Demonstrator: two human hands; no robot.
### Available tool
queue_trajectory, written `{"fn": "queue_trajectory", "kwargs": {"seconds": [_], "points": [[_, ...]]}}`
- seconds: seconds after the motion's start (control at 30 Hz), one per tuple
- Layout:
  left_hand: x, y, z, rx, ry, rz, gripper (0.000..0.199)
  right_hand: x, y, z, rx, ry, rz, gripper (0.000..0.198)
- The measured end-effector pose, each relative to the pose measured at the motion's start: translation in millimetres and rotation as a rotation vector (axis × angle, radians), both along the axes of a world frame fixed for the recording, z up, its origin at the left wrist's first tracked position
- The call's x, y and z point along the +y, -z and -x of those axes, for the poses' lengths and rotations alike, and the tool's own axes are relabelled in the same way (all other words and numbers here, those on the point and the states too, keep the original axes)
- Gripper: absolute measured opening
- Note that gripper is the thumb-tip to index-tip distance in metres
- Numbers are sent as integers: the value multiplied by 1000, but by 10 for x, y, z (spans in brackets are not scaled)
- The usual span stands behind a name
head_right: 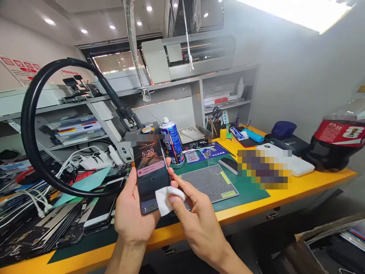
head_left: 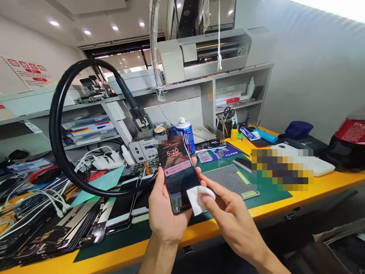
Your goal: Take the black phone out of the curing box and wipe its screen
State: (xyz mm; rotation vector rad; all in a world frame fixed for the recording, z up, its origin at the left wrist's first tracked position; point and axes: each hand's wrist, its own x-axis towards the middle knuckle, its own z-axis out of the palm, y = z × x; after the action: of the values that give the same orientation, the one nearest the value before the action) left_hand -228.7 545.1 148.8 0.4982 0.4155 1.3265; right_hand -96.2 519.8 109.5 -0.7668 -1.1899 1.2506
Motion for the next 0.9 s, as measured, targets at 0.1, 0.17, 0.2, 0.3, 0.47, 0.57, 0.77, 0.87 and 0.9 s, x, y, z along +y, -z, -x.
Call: {"fn": "queue_trajectory", "kwargs": {"seconds": [0.1, 0.17, 0.2, 0.3, 0.47, 0.57, 0.77, 0.87, 0.9], "points": [[-21, 60, -12, -14, 27, -3, 53, 3, 28, -95, 90, -85, 46, 42], [-42, 115, -15, 0, 37, -6, 52, 13, 42, -146, 130, -112, 75, 41], [-54, 145, -15, 14, 38, -12, 51, 20, 45, -168, 134, -116, 88, 42], [-94, 230, -16, 52, 48, -18, 50, 48, 33, -216, 107, -109, 111, 49], [-152, 274, -42, 30, 45, 53, 48, 120, -30, -252, 77, -51, 112, 53], [-185, 265, -50, 46, 39, 84, 46, 184, -80, -273, 65, -72, 143, 60], [-266, 277, 17, 156, 222, 56, 52, 318, -253, -298, 70, -125, 87, 57], [-290, 276, 42, 217, 286, 31, 70, 392, -361, -299, 83, -115, 42, 56], [-294, 273, 44, 222, 297, 26, 74, 416, -392, -301, 88, -113, 30, 54]]}}
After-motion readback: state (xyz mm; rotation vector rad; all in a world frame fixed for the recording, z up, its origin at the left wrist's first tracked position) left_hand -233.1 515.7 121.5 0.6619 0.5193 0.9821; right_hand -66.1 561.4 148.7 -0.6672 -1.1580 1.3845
